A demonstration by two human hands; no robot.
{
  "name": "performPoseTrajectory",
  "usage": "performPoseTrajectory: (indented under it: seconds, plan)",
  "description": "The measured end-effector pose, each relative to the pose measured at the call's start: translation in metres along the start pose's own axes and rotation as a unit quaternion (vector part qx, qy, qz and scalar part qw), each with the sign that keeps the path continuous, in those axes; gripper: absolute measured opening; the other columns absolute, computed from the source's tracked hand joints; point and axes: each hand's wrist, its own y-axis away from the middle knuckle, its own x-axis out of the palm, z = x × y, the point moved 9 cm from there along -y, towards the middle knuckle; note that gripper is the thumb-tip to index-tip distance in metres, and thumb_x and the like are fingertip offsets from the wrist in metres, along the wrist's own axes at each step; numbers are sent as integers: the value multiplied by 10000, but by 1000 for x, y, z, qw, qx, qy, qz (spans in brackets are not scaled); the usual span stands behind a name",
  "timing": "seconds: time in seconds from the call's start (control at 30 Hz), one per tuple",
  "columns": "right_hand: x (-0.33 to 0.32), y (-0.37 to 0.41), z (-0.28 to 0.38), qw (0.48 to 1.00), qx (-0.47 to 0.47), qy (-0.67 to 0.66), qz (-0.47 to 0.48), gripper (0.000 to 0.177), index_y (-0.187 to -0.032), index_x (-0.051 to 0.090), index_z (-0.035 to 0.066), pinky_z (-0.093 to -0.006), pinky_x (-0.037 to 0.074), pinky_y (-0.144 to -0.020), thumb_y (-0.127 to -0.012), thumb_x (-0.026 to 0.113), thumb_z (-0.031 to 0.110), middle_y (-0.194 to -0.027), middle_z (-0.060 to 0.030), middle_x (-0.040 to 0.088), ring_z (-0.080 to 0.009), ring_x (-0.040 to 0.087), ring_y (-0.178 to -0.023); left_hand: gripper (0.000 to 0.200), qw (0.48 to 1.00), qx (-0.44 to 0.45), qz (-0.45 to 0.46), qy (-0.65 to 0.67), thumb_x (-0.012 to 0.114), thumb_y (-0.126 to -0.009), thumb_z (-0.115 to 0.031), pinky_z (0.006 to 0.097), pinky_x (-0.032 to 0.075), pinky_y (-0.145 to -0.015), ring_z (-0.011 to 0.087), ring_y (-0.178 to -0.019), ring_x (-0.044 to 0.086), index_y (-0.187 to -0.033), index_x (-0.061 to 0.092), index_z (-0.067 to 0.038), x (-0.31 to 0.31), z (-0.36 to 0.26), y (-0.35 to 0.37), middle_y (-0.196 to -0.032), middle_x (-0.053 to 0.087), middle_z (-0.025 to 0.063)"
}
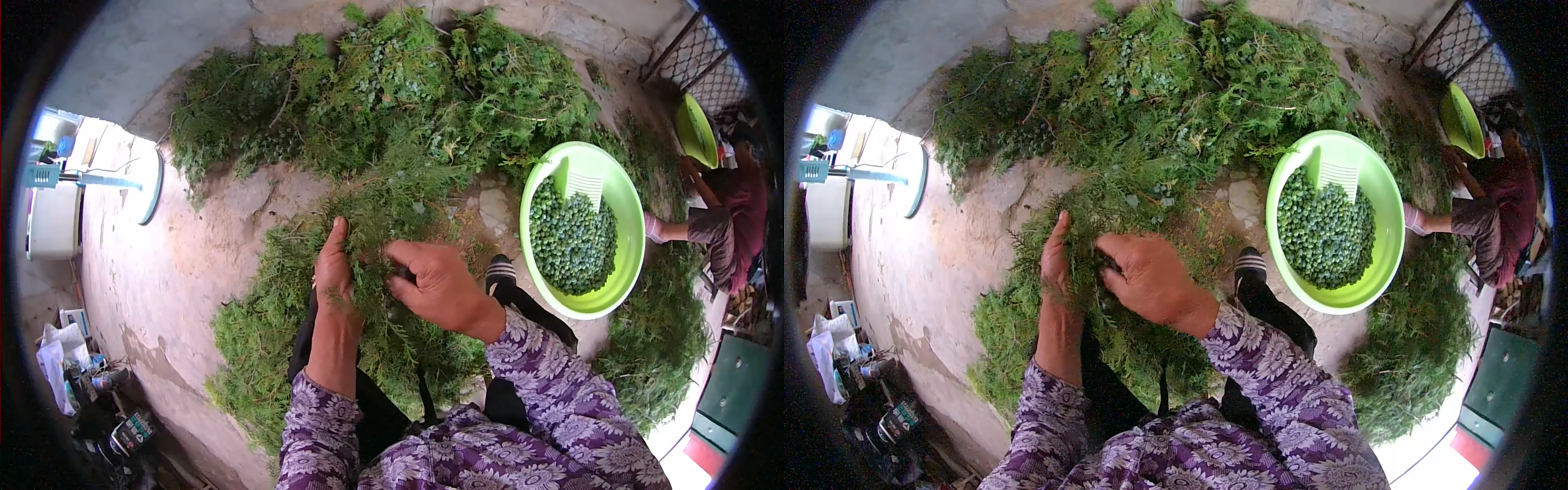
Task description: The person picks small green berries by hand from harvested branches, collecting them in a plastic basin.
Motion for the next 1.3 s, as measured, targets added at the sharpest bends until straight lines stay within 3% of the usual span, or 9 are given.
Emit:
performPoseTrajectory:
  seconds: [0.2,0.4,0.47,0.5,0.57,0.7,0.97,1.1,1.3]
  plan:
    - [2,0,1,999,-3,39,8,274,-906,499,13,-371,401,-549,-655,606,40,-725,-194,507,-376,509,-665,270,1000,-16,-20,1,464,-859,-287,360,495,-609,231,-669,589,-913,551,-37,2,5,2,-798,608,104]
    - [8,2,-10,998,48,-44,23,167,-873,498,15,-317,407,-503,-713,540,37,-679,-143,515,-215,550,-558,272,999,10,-41,-34,467,-857,-286,343,481,-563,220,-595,565,-856,543,-25,-3,-14,7,-729,590,89]
    - [25,11,-27,932,226,-250,134,125,-875,505,26,-244,402,-451,-752,493,45,-713,-91,557,-105,516,-504,275,999,15,-36,-26,470,-856,-287,335,474,-551,214,-577,556,-839,540,-22,-11,-23,4,-711,583,85]
    - [22,11,-25,932,226,-250,136,125,-875,505,26,-244,402,-451,-752,493,45,-713,-91,557,-105,516,-504,279,1000,23,-20,-1,471,-855,-295,325,463,-533,208,-562,546,-821,537,-26,-9,-28,5,-696,574,81]
    - [24,15,-18,808,267,-509,132,127,-890,504,34,-191,386,-420,-765,487,53,-767,-80,574,-76,490,-466,300,999,27,-33,15,476,-852,-321,304,431,-493,197,-529,520,-788,531,-33,-7,-30,11,-662,553,71]
    - [12,9,-2,736,215,-626,141,145,-917,511,35,-159,395,-411,-810,528,131,-801,-68,577,-70,504,-483,307,990,39,-126,-44,474,-852,-332,300,421,-480,187,-532,517,-775,530,-40,-8,-33,22,-658,549,68]
    - [45,25,-24,802,305,-481,181,226,-1003,519,11,-182,381,-423,-823,545,146,-723,-52,561,-84,518,-503,306,997,80,9,7,502,-832,-359,320,458,-480,198,-552,548,-873,530,-57,-13,-44,9,-679,571,67]
    - [51,24,-28,860,276,-402,148,300,-1083,501,24,-176,387,-442,-822,562,160,-742,-7,543,-63,534,-564,315,992,95,-89,-7,465,-848,-362,309,432,-467,187,-524,530,-771,540,-65,-3,-46,20,-635,556,55]
    - [65,29,-25,782,317,-513,157,326,-1110,480,48,-163,405,-467,-814,574,149,-725,32,511,-28,476,-532,328,987,132,-77,-48,486,-831,-385,304,436,-447,183,-525,536,-788,548,-66,-19,-49,11,-642,563,50]
